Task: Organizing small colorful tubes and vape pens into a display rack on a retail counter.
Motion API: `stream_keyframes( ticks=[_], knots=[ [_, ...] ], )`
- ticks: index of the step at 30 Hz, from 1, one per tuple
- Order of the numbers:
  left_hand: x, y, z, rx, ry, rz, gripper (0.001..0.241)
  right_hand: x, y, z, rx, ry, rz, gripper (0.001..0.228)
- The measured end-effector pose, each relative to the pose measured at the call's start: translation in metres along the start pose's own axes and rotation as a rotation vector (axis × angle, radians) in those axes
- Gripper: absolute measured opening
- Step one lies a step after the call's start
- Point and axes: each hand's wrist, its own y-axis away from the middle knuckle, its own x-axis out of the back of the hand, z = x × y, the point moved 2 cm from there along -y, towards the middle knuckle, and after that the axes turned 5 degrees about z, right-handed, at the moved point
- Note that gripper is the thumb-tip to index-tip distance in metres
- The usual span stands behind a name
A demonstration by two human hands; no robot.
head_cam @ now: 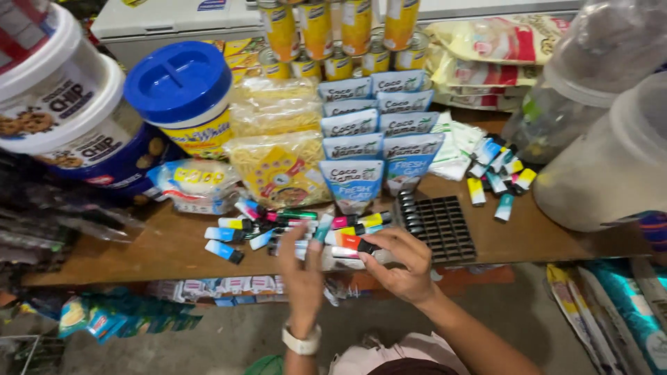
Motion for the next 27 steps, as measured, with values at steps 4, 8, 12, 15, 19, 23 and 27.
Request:
stream_keyframes(
  ticks=[4, 8, 12, 15, 19, 23, 27],
  knots=[
    [-0.037, 0.014, 0.057, -0.175, 0.151, -0.245, 0.035, 0.027, 0.006, 0.02, -0.132, 0.007, -0.023, 0.029],
    [-0.081, 0.047, 0.048, 0.22, 0.286, -0.371, 0.024, 0.055, 0.0, 0.021, -0.318, -0.056, -0.021, 0.029],
    [-0.105, 0.071, 0.044, 0.289, 0.481, -0.267, 0.025, 0.07, 0.006, 0.023, -0.36, -0.154, -0.024, 0.036],
    [-0.112, 0.079, 0.043, 0.246, 0.406, -0.235, 0.025, 0.072, 0.032, 0.05, -0.461, -0.264, 0.028, 0.03],
    [-0.111, 0.074, 0.051, 0.115, 0.208, -0.129, 0.043, 0.085, 0.042, 0.079, -0.487, -0.263, 0.083, 0.024],
    [-0.129, 0.078, 0.034, 0.187, 0.459, -0.219, 0.071, 0.091, 0.036, 0.091, -0.405, -0.184, 0.101, 0.022],
    [-0.139, 0.078, 0.031, 0.131, 0.495, -0.289, 0.081, 0.09, 0.03, 0.087, -0.187, -0.144, -0.016, 0.024]
  ],
)
